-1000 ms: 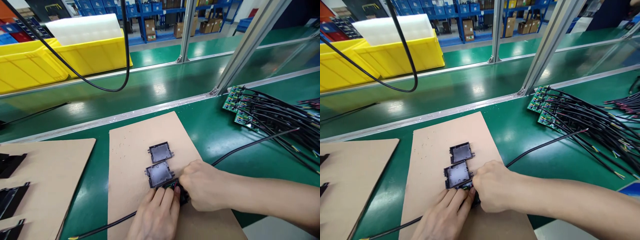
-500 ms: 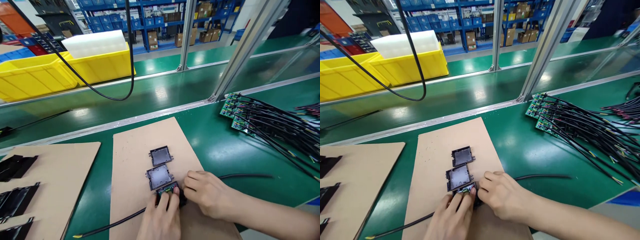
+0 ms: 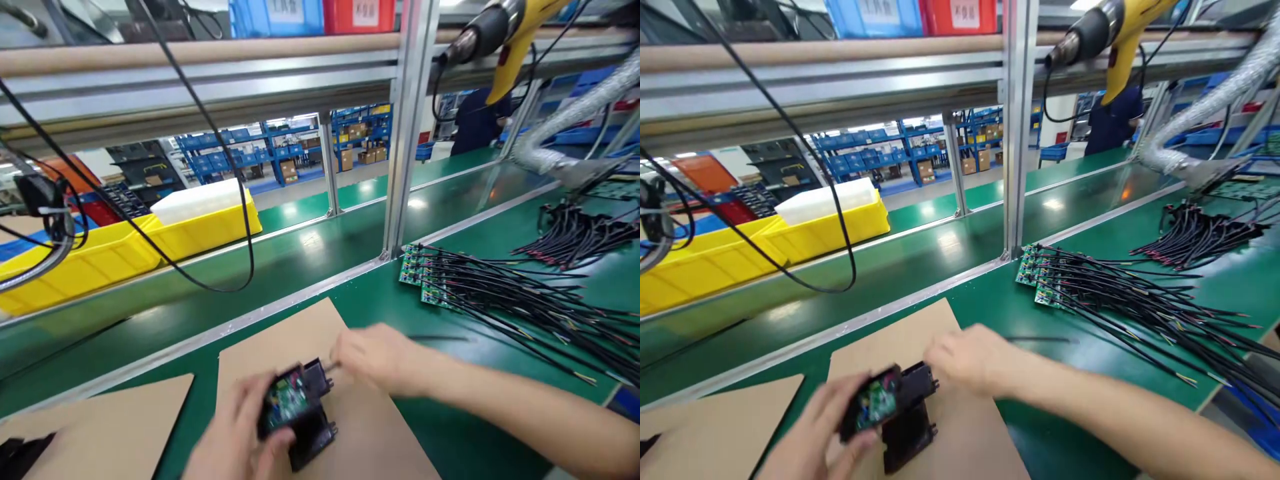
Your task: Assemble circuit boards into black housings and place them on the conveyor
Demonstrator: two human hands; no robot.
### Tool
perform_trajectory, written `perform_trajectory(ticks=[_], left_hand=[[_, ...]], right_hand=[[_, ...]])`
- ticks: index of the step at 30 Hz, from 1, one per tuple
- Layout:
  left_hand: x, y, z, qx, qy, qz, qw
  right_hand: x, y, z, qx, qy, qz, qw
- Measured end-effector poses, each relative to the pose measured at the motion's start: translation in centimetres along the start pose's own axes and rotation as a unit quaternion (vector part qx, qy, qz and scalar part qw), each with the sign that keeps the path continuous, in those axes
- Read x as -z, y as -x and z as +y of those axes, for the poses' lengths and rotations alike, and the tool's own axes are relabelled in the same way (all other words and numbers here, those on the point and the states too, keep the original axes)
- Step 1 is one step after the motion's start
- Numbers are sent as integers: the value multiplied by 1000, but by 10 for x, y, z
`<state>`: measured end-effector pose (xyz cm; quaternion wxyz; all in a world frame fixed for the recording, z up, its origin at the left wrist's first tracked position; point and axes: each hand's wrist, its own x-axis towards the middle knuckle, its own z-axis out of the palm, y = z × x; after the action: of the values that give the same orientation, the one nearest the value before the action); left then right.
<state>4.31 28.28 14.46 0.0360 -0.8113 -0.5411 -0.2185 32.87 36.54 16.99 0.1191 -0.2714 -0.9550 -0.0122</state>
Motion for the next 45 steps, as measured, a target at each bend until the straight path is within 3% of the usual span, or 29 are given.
perform_trajectory(ticks=[2, 4, 7, 10, 12, 14, 19, 23, 26, 29, 31, 34, 39, 42, 45], left_hand=[[18, -56, -33, 51, -41, -36, 997], [22, -112, -66, 119, -87, -66, 987], [-4, -170, -104, 139, -85, -63, 985], [-48, -180, -115, 143, -52, -71, 986], [-68, -169, -109, 139, -21, -75, 987], [-76, -155, -92, 129, 13, -72, 989], [-63, -135, -21, 72, 149, -59, 984], [-62, -136, 39, 17, 286, -70, 955], [-70, -140, 70, 13, 367, -100, 925], [-78, -146, 88, 33, 430, -134, 892], [-81, -151, 97, 48, 474, -156, 865], [-86, -158, 110, 51, 542, -190, 817], [-93, -159, 142, -19, 611, -233, 756], [-86, -151, 157, -76, 622, -229, 745], [-68, -142, 157, -107, 613, -200, 757]], right_hand=[[19, -21, 53, -95, 72, 6, 993], [34, -30, 109, -181, 104, 38, 977], [40, -10, 173, -314, 141, 58, 937], [23, 33, 199, -396, 148, 16, 906], [5, 58, 201, -426, 146, -13, 893], [-8, 73, 199, -438, 145, -23, 887], [-11, 76, 190, -423, 125, -11, 898], [-5, 77, 177, -428, 105, 11, 898], [-1, 78, 171, -425, 84, 51, 900], [10, 79, 160, -385, 48, 127, 913], [19, 80, 138, -344, 22, 193, 919], [24, 84, 80, -266, -15, 290, 919], [0, 84, -21, -107, -68, 388, 913], [-7, 79, -46, 7, -97, 443, 891], [15, 84, -53, 48, -107, 416, 902]])
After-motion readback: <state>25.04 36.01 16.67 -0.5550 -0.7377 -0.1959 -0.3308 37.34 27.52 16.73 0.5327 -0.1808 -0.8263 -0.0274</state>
